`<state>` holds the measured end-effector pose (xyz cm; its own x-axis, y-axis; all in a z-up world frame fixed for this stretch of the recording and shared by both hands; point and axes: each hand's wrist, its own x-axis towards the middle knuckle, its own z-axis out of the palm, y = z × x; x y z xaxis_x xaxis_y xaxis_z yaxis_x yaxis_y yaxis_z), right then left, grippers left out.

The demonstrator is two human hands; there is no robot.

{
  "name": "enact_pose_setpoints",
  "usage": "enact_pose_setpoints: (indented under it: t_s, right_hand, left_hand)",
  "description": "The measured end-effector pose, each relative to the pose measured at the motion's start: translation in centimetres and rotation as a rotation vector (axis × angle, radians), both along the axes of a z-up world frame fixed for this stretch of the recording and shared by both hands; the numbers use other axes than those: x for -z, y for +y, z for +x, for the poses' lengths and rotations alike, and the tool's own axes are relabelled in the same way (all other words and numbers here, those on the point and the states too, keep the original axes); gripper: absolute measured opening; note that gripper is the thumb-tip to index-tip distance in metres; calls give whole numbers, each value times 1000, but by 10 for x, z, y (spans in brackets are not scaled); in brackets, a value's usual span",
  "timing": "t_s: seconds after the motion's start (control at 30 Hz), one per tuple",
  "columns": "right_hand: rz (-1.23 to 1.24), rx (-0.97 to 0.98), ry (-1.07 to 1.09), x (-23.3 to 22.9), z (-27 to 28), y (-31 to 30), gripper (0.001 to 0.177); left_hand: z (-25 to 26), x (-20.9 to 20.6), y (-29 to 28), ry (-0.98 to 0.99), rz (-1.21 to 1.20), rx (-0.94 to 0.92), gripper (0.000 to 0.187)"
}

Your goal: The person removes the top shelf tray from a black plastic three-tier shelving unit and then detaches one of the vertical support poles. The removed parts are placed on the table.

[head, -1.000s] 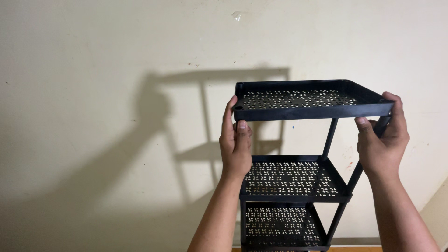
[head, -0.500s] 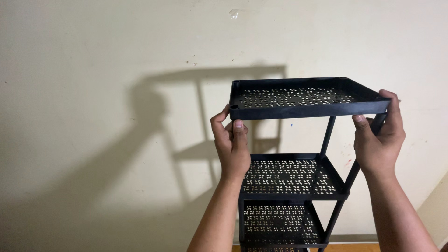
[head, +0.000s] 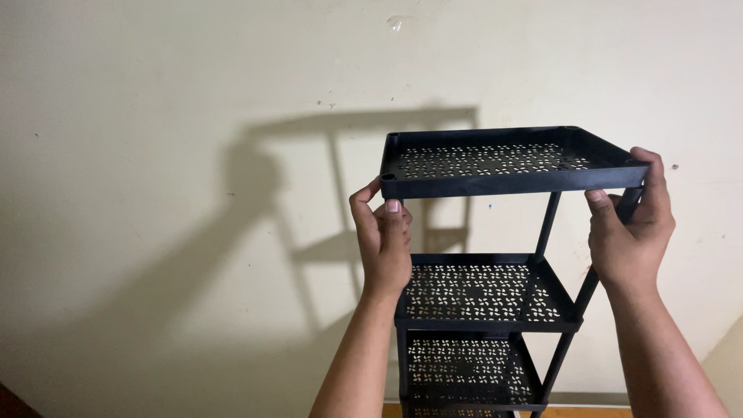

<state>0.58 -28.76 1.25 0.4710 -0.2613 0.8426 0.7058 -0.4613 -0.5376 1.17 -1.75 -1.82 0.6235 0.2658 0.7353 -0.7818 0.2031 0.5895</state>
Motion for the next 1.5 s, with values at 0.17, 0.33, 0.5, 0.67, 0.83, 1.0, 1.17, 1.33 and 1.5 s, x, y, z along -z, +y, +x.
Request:
enact_pose_setpoints:
  t_s: [0.17,0.33,0.5,0.67,0.83,1.0,1.17,1.33,1.5]
  right_hand:
    - [41,-32,32,1,1,-1,50]
    - [46,-125,-47,4,5,-2,51]
    - [2,-81,-75,5,7,-3,49]
    - [5,-138,-117,6,8,-4,46]
    - [-4,-119,-116,5,7,-2,45]
    - [-12,-63,-92,4,4,0,47]
    - [20,-77,-69,2,4,1,50]
    - [0,-43,-67,3,4,1,49]
    - [3,-36,-61,2,3,2,50]
  left_hand:
    - [7,1,-2,-58,-8,-79,55]
    - [10,2,-3,-58,6,-183,50]
    - [10,0,-5,-26,21,-246,37]
    - [6,-1,-7,2,7,-250,30]
    - [4,-3,-8,8,2,-269,27]
    - [2,-3,-8,11,1,-290,27]
    - [1,-5,-10,-3,-12,-277,27]
    - [2,-5,-10,-5,-17,-266,27]
    - [2,-3,-9,40,-6,-272,32]
